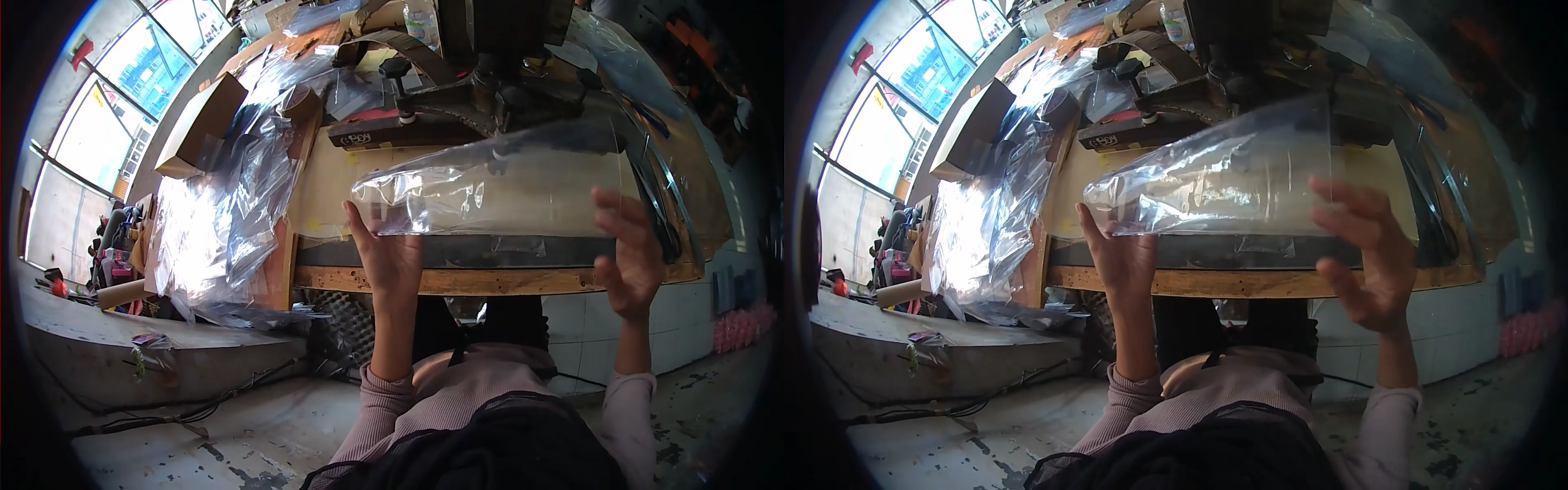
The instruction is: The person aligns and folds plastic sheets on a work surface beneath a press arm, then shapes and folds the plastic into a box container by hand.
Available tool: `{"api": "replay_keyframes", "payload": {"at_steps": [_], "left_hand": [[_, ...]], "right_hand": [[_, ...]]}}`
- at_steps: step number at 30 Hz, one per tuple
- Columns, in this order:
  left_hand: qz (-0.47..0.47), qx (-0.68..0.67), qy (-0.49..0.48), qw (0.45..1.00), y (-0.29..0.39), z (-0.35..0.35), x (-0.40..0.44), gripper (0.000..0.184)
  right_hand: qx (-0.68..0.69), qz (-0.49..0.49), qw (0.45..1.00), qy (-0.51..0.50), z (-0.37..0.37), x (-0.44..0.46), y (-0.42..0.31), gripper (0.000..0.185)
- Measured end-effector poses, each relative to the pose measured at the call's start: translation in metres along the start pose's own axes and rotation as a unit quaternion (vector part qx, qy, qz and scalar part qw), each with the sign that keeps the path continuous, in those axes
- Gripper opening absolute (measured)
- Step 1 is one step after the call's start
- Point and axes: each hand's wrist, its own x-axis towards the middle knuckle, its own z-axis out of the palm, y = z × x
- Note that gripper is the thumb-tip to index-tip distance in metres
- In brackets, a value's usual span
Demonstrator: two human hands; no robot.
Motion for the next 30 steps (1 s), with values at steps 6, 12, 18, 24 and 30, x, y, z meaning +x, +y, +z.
{"api": "replay_keyframes", "payload": {"at_steps": [6, 12, 18, 24, 30], "left_hand": [[-0.032, 0.028, -0.018, 0.999, -0.001, -0.01, -0.007, 0.06], [0.042, 0.076, -0.075, 0.993, 0.02, 0.003, 0.012, 0.059], [0.013, 0.116, -0.131, 0.984, 0.007, 0.039, 0.017, 0.066], [-0.025, 0.212, -0.149, 0.966, -0.009, 0.048, 0.028, 0.061], [-0.097, 0.229, -0.147, 0.957, -0.014, 0.049, 0.04, 0.045]], "right_hand": [[-0.165, -0.11, 0.977, -0.073, -0.025, 0.056, -0.003, 0.03], [-0.048, -0.055, 0.968, -0.24, -0.025, 0.045, -0.01, 0.048], [-0.005, 0.028, 0.931, -0.364, 0.008, -0.003, -0.009, 0.065], [-0.033, 0.059, 0.97, -0.234, 0.042, -0.031, 0.008, 0.053], [-0.011, 0.07, 0.981, -0.181, 0.084, -0.035, 0.004, 0.054]]}}
